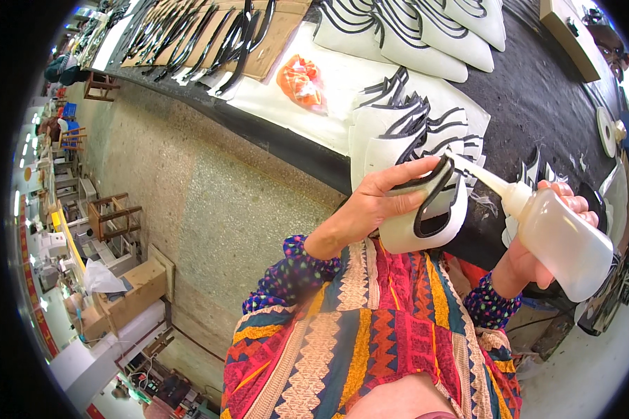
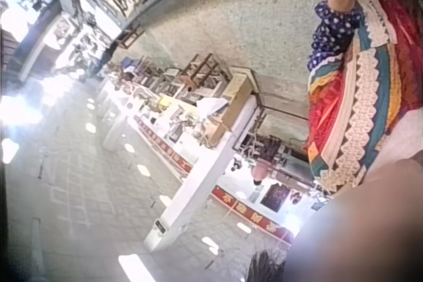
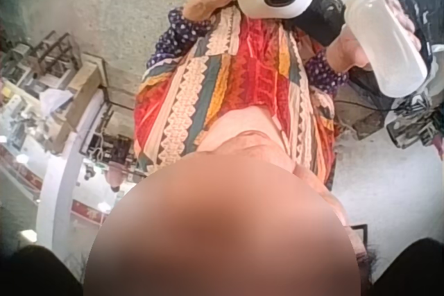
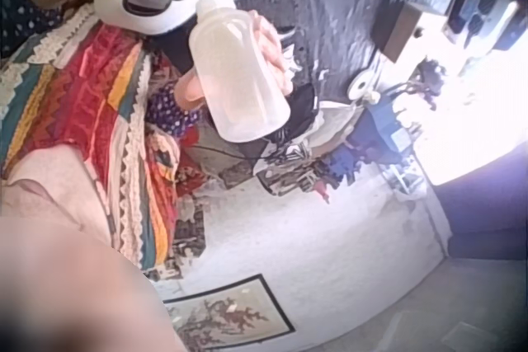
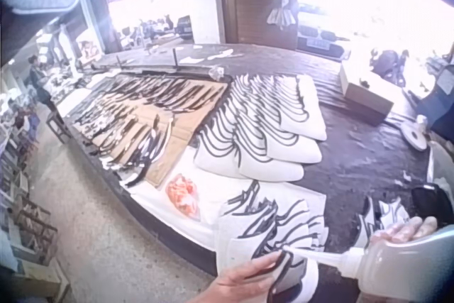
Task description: Applying glue to shoe components on a workbench in a factory.
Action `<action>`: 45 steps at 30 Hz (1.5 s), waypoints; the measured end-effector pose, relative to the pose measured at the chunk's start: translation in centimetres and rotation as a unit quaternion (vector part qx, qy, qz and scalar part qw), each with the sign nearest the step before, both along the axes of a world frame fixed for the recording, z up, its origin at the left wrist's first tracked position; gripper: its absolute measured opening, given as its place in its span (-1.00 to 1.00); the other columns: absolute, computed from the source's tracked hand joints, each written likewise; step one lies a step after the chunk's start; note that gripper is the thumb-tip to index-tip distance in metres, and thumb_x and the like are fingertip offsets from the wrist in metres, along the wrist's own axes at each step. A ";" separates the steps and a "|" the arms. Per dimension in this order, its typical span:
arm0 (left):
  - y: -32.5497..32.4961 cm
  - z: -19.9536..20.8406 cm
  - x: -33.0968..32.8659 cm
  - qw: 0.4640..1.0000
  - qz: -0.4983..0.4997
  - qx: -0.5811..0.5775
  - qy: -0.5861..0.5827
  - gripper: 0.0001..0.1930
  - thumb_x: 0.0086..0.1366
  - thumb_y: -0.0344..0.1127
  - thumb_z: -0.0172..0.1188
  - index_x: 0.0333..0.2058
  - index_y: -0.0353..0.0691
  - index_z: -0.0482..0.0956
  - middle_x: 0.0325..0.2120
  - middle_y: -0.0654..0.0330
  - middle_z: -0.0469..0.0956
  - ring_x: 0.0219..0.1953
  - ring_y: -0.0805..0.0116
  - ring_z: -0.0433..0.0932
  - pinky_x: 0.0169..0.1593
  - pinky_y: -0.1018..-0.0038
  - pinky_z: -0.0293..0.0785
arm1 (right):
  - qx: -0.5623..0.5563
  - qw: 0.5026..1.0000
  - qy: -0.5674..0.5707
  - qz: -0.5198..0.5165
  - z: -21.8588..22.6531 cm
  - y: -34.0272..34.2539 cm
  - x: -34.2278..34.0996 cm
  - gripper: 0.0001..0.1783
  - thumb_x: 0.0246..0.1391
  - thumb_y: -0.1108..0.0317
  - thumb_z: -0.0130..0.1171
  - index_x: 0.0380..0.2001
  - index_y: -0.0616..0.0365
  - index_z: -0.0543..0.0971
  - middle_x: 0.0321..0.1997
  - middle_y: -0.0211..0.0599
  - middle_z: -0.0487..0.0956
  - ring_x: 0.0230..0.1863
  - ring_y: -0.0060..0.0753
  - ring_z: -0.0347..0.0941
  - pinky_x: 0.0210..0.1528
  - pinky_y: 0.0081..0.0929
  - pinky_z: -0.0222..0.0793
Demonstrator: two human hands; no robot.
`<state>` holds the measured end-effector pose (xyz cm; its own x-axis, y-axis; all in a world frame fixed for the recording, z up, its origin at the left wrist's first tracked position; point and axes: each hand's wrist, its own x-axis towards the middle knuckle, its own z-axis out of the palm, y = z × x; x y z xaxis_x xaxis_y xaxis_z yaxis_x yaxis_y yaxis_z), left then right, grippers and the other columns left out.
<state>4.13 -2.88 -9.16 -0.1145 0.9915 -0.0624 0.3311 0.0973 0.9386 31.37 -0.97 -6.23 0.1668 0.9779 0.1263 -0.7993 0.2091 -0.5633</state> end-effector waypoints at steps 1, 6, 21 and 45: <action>0.2 0.0 -0.6 1.000 0.001 -0.015 0.002 -0.63 -0.04 -0.44 0.11 -0.18 -0.35 0.36 -0.31 -0.07 0.47 -0.23 0.16 0.47 -0.14 0.46 0.34 | 0.006 1.000 0.015 0.007 -0.1 0.2 -0.3 -0.19 -0.27 0.03 0.26 0.00 0.29 0.23 0.05 -0.02 0.27 0.12 -0.04 0.12 0.19 -0.22 0.00; 1.1 0.0 -2.8 0.985 -0.095 -0.078 -0.124 -0.43 -0.02 -0.47 0.07 0.02 -0.47 0.19 0.02 -0.05 0.25 0.07 0.30 0.24 0.09 0.56 0.10 | 0.000 0.999 0.015 0.032 -0.4 1.1 -1.5 -0.22 -0.29 0.02 0.27 0.01 0.15 0.27 0.01 -0.10 0.33 0.11 -0.03 0.14 0.17 -0.18 0.04; 1.0 0.9 -3.6 0.924 -0.051 -0.146 -0.349 -0.44 0.04 -0.53 0.10 0.06 -0.36 0.18 -0.01 0.16 0.27 -0.04 0.48 0.28 0.03 0.63 0.19 | -0.137 0.957 0.108 0.230 -3.1 10.0 -18.0 -0.45 -0.12 0.13 0.17 -0.11 0.20 0.30 -0.05 -0.21 0.37 0.05 -0.22 0.22 0.15 -0.22 0.06; 0.4 4.9 -0.8 0.857 -0.052 -0.085 -0.506 -0.57 0.15 -0.48 0.03 0.02 -0.35 0.24 -0.07 0.15 0.33 -0.07 0.45 0.34 -0.03 0.57 0.29 | 0.059 0.998 -0.008 0.012 4.1 6.0 -9.0 -0.22 -0.22 -0.03 0.19 0.01 0.24 0.24 0.08 -0.07 0.26 0.18 -0.03 0.06 0.21 -0.07 -0.10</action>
<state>3.32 -2.49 -4.28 0.1713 0.9597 -0.2227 -0.6291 0.2805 0.7250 22.39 5.00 -2.13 0.1415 0.9595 0.2438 -0.7959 0.2567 -0.5484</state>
